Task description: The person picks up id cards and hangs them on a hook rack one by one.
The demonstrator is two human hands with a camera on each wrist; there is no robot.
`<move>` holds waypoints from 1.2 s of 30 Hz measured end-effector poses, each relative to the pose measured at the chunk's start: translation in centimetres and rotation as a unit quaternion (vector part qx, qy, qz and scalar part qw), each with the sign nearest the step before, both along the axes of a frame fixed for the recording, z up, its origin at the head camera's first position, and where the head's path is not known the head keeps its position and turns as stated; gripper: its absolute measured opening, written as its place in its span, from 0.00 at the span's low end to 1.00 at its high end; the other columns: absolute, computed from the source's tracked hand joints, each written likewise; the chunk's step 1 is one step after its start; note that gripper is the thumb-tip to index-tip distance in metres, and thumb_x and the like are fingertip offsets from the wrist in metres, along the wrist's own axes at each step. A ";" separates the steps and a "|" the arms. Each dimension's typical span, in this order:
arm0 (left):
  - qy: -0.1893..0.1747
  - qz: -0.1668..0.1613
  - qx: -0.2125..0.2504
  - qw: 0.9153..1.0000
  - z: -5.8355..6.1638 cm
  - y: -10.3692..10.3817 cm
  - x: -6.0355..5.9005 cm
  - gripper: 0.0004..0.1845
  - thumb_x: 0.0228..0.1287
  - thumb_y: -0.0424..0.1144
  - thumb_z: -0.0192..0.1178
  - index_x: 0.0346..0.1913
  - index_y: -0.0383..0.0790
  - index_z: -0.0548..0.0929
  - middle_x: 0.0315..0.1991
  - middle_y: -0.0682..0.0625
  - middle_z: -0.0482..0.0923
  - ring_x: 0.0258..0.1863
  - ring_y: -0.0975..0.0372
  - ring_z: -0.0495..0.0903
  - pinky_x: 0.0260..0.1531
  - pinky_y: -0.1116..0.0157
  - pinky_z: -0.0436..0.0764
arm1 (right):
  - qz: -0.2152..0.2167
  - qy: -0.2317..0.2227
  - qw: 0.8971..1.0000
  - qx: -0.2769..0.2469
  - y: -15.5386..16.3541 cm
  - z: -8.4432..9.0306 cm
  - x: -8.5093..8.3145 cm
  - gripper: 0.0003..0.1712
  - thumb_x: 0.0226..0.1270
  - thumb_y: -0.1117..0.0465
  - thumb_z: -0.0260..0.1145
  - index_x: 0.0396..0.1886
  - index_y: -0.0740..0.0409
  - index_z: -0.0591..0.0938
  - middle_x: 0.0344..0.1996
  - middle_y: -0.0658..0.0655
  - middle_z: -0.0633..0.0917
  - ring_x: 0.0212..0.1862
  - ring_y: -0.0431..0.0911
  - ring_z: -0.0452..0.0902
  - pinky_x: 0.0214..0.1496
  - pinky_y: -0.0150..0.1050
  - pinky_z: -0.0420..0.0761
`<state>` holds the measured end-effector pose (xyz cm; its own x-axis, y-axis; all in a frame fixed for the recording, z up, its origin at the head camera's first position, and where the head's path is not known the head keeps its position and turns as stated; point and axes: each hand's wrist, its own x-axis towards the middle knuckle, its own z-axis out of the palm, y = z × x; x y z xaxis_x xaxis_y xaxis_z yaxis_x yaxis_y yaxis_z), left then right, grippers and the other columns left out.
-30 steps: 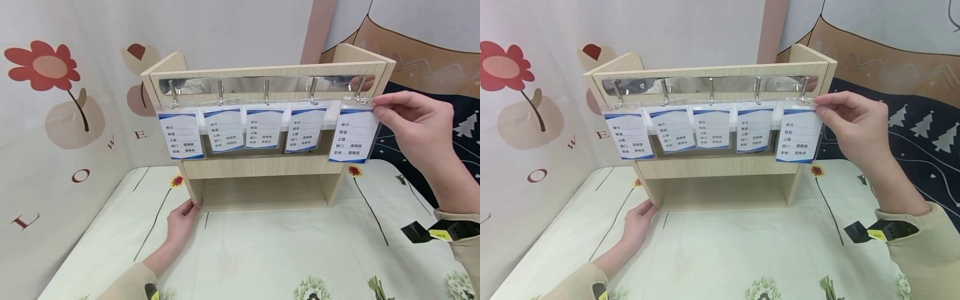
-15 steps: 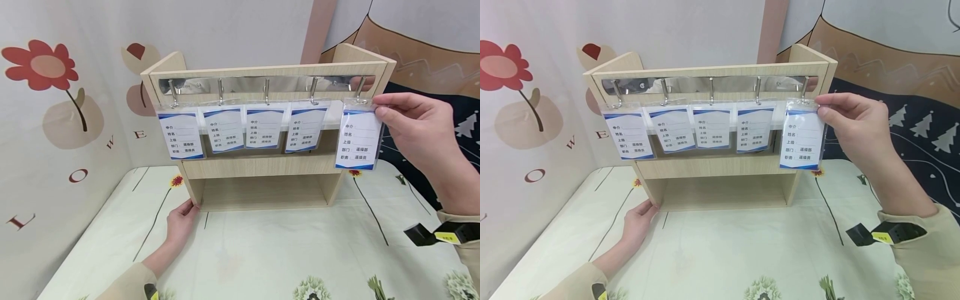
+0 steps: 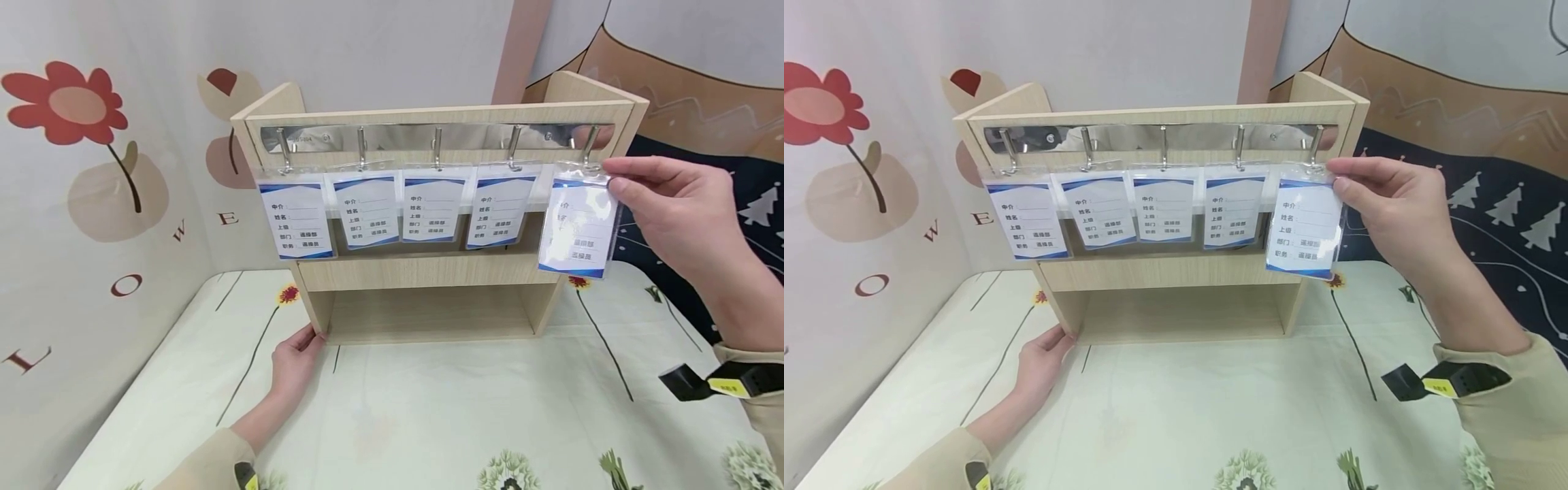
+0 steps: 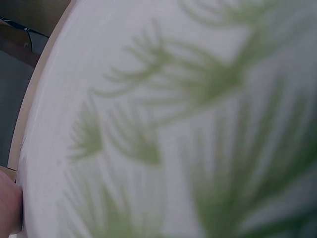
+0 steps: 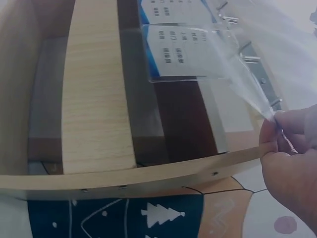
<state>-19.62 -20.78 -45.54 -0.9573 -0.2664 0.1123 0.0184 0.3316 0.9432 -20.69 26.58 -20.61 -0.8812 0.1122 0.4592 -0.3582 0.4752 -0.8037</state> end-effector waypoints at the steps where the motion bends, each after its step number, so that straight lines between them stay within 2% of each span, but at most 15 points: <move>1: 0.000 -0.001 -0.001 1.000 0.0 0.0 0.0 0.21 0.74 0.31 0.59 0.66 0.27 0.78 0.61 0.35 0.79 0.60 0.48 0.80 0.48 0.79 0.79 | -0.003 0.000 1.000 0.004 0.0 0.0 -0.1 0.20 0.78 0.59 0.61 0.66 0.53 0.82 0.62 0.51 0.79 0.57 0.45 0.69 0.53 0.16 0.74; 5: -0.002 -0.002 -0.002 1.000 -0.1 -0.1 -0.2 0.21 0.74 0.32 0.60 0.66 0.29 0.78 0.61 0.36 0.79 0.60 0.50 0.80 0.47 0.79 0.79 | -0.009 0.029 0.999 0.018 -0.1 -0.2 -0.3 0.19 0.77 0.61 0.63 0.64 0.53 0.84 0.57 0.47 0.82 0.55 0.44 0.71 0.52 0.16 0.74; 9: 0.000 -0.004 0.000 1.000 -0.2 -0.1 -0.4 0.21 0.74 0.32 0.60 0.66 0.29 0.78 0.61 0.36 0.79 0.60 0.50 0.80 0.46 0.81 0.78 | -0.007 0.087 0.995 0.040 0.0 -0.1 -0.7 0.17 0.74 0.65 0.66 0.59 0.56 0.87 0.48 0.41 0.85 0.49 0.40 0.78 0.50 0.16 0.76; 18: 0.000 -0.008 -0.003 1.000 -0.2 -0.1 -0.3 0.21 0.74 0.31 0.59 0.67 0.29 0.77 0.62 0.36 0.78 0.61 0.51 0.79 0.45 0.83 0.77 | -0.016 0.199 0.972 0.122 -0.5 -0.7 -1.2 0.10 0.71 0.73 0.66 0.48 0.68 0.88 0.42 0.34 0.84 0.42 0.33 0.80 0.49 0.17 0.76; 26: -0.005 -0.006 -0.005 1.000 -0.3 -0.2 -0.2 0.22 0.74 0.32 0.59 0.67 0.28 0.77 0.62 0.36 0.78 0.61 0.50 0.79 0.49 0.78 0.79 | -0.017 0.205 0.975 0.079 -0.8 -0.9 -1.4 0.13 0.71 0.73 0.65 0.51 0.62 0.88 0.42 0.36 0.85 0.42 0.34 0.80 0.50 0.19 0.77; 32: 0.001 0.000 -0.001 1.000 -0.3 -0.2 -0.3 0.21 0.74 0.31 0.59 0.66 0.27 0.77 0.61 0.35 0.79 0.61 0.49 0.79 0.46 0.81 0.78 | -0.028 0.201 0.977 0.059 -0.8 -1.0 -1.5 0.13 0.73 0.71 0.64 0.52 0.58 0.88 0.43 0.37 0.85 0.44 0.35 0.79 0.53 0.21 0.77; 36: 0.002 0.002 0.000 1.000 -0.3 -0.2 -0.2 0.21 0.74 0.31 0.60 0.66 0.27 0.78 0.61 0.35 0.79 0.60 0.49 0.79 0.45 0.82 0.78 | -0.029 0.195 0.979 0.048 -0.8 -1.1 -1.4 0.13 0.72 0.72 0.64 0.51 0.59 0.88 0.43 0.39 0.85 0.44 0.36 0.79 0.53 0.22 0.77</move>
